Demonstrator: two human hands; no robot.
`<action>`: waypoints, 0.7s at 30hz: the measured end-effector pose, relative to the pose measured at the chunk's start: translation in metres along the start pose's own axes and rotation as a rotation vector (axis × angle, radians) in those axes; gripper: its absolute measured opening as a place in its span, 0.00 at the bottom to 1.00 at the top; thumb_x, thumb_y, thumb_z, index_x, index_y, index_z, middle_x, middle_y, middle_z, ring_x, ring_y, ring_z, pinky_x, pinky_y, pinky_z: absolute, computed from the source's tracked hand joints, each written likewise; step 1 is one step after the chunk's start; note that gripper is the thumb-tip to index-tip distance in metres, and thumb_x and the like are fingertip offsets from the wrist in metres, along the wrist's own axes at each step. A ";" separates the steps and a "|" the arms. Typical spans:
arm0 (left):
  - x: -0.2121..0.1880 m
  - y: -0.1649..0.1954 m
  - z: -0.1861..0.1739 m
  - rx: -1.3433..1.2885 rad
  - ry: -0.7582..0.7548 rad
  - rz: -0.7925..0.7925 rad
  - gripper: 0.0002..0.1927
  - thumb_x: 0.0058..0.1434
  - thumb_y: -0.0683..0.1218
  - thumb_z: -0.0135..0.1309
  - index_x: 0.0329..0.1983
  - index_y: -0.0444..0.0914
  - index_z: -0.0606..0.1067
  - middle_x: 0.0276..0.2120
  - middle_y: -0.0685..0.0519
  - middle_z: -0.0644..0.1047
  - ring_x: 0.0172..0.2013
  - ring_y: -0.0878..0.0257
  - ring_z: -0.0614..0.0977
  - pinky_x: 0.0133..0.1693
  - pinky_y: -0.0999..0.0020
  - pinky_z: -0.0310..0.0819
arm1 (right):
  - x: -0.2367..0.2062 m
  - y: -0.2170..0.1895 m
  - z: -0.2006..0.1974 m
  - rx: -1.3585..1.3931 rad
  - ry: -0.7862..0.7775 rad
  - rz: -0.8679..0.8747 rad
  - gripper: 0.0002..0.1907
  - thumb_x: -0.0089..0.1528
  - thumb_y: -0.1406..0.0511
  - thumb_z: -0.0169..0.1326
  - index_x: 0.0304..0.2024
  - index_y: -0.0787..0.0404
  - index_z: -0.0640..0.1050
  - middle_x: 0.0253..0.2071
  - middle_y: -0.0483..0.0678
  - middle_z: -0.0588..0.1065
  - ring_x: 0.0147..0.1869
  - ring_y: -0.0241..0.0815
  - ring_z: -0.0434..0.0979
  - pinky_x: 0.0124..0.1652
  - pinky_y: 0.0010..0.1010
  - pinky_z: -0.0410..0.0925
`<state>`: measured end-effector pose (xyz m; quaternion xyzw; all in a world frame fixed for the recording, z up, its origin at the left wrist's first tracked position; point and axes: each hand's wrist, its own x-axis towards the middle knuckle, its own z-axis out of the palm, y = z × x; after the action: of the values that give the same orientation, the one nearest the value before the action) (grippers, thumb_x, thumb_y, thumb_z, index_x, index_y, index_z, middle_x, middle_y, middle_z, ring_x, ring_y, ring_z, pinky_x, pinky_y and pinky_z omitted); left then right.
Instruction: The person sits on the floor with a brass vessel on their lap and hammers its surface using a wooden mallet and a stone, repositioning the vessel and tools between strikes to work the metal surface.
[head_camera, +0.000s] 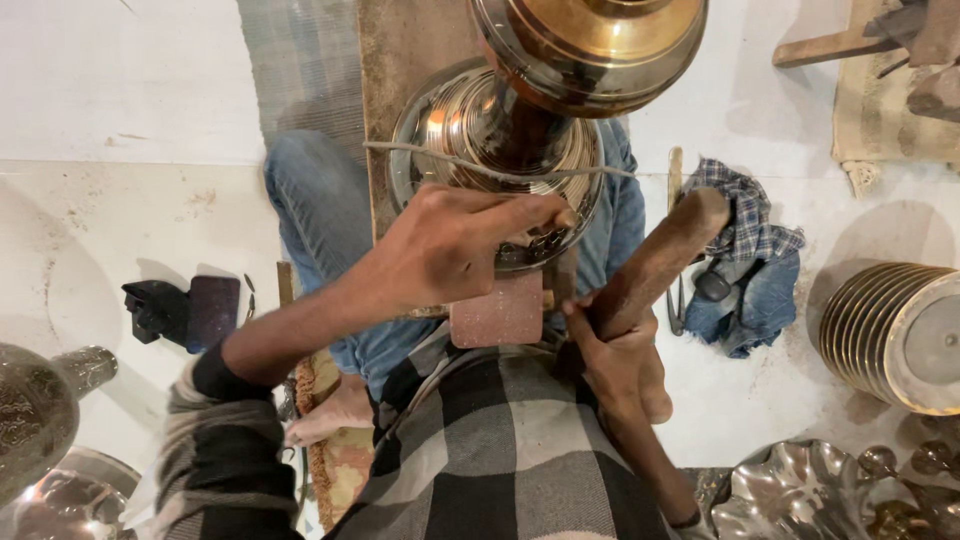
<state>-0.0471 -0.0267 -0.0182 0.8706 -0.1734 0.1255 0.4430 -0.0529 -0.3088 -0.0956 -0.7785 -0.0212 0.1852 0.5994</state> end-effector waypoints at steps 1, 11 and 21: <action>0.003 -0.001 -0.002 0.044 -0.120 -0.043 0.28 0.60 0.44 0.61 0.65 0.42 0.72 0.40 0.44 0.84 0.27 0.60 0.84 0.25 0.67 0.79 | -0.004 0.005 -0.003 -0.019 0.018 0.019 0.09 0.57 0.70 0.67 0.34 0.66 0.79 0.28 0.48 0.79 0.29 0.36 0.78 0.33 0.26 0.71; 0.039 -0.014 -0.013 0.103 -0.421 0.226 0.26 0.57 0.32 0.53 0.57 0.44 0.79 0.27 0.50 0.84 0.24 0.64 0.85 0.21 0.68 0.76 | -0.005 0.009 -0.035 -0.392 0.015 -0.012 0.17 0.51 0.68 0.69 0.39 0.68 0.79 0.30 0.48 0.80 0.32 0.31 0.77 0.33 0.23 0.71; 0.052 -0.003 -0.021 0.018 -0.509 0.241 0.19 0.55 0.48 0.64 0.51 0.42 0.80 0.20 0.53 0.82 0.21 0.64 0.84 0.21 0.63 0.74 | -0.008 0.007 -0.041 -0.477 0.212 -0.426 0.09 0.58 0.69 0.66 0.34 0.67 0.78 0.28 0.47 0.76 0.30 0.35 0.76 0.32 0.28 0.70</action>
<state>-0.0002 -0.0177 0.0111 0.8511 -0.3802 -0.0436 0.3593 -0.0487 -0.3511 -0.0911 -0.8898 -0.1635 -0.0366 0.4244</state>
